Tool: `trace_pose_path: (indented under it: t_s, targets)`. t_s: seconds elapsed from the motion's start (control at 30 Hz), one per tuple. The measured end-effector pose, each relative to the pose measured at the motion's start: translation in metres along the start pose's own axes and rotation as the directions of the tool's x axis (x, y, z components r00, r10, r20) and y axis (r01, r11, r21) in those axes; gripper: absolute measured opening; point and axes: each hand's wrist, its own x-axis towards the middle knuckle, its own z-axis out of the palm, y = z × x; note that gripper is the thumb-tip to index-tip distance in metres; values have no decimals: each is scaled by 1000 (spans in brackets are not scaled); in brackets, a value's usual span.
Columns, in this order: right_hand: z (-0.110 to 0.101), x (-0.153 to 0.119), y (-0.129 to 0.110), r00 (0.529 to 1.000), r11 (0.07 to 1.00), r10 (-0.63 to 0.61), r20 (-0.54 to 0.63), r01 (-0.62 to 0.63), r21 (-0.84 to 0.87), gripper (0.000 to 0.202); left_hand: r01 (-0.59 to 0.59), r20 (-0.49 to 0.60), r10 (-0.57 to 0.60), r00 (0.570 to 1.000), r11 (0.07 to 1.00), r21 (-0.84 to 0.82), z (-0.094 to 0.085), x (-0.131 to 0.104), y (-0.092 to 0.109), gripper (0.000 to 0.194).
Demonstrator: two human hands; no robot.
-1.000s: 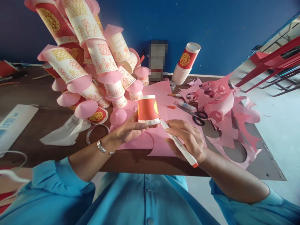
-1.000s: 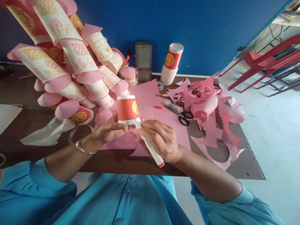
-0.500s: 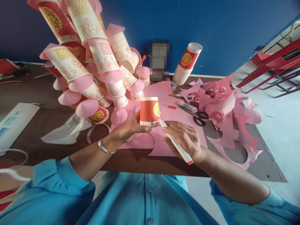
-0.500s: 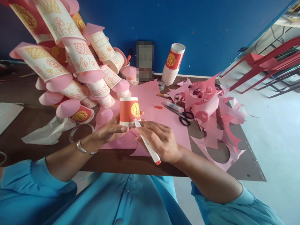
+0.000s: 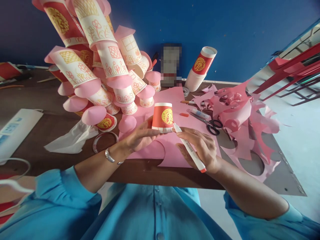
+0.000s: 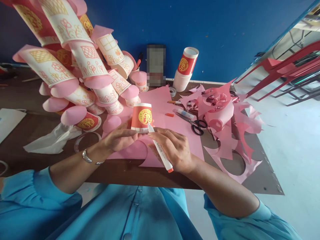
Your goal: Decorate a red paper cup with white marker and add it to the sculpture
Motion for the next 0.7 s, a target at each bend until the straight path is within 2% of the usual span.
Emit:
trace_pose_path:
  t_s: [0.17, 0.33, 0.43, 0.7]
  targets:
    - [5, -4, 1, 1000, 1000, -9, 7, 9, 28, 25, 37, 17, -37, 999, 999, -9, 2, 0, 1, 65]
    - [-2, 2, 0, 999, 999, -51, -10, 51, -4, 19, -34, 53, 32, 998, 999, 42, 6, 1, 4, 56]
    - [-4, 6, -1, 997, 997, -72, -36, 72, -5, 15, -40, 55, 36, 998, 996, 84, 5, 2, 4, 51]
    - [0, 5, -4, 997, 996, -61, -38, 63, 68, 12, -13, 19, 11, 1000, 996, 92, 8, 1, 7, 68]
